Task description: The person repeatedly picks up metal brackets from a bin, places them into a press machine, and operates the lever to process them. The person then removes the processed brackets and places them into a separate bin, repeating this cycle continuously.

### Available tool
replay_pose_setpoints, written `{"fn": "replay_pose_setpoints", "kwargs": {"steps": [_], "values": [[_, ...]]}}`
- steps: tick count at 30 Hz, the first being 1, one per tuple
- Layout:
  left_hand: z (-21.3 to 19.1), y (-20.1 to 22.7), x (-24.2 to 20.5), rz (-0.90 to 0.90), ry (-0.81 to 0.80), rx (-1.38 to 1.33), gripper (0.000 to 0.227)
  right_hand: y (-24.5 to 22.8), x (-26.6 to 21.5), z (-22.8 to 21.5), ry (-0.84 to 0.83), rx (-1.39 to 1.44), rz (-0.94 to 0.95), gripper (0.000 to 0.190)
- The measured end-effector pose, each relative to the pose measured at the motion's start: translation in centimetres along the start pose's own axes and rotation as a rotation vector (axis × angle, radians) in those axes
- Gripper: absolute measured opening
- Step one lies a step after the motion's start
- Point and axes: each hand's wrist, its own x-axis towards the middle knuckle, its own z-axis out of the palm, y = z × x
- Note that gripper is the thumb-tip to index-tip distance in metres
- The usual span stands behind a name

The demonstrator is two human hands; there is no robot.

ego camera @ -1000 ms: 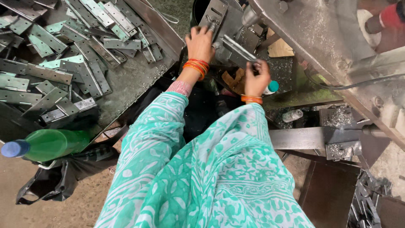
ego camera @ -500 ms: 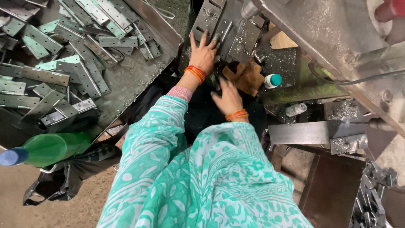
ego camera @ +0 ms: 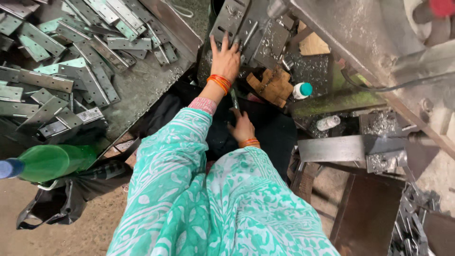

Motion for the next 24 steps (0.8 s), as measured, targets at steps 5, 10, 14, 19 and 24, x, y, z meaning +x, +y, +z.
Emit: {"fn": "replay_pose_setpoints", "kwargs": {"steps": [5, 10, 14, 19, 24], "values": [[0.1, 0.4, -1.2, 0.001, -0.02, -0.022, 0.035, 1.3, 0.5, -1.4, -0.011, -0.056, -0.069, 0.06], [-0.6, -0.1, -0.7, -0.003, 0.009, -0.037, 0.036, 1.4, -0.1, 3.0, 0.082, 0.021, -0.015, 0.055], [-0.5, -0.4, -0.6, -0.017, -0.081, -0.029, 0.032, 1.7, -1.2, 6.0, 0.089, 0.068, 0.006, 0.054], [0.1, -0.5, -0.5, -0.006, 0.047, -0.074, 0.034, 2.6, 0.7, 2.4, -0.076, 0.071, -0.029, 0.07], [1.8, 0.1, 1.2, -0.039, -0.008, -0.117, 0.032, 3.2, 2.3, -1.4, -0.035, -0.023, -0.117, 0.056]]}}
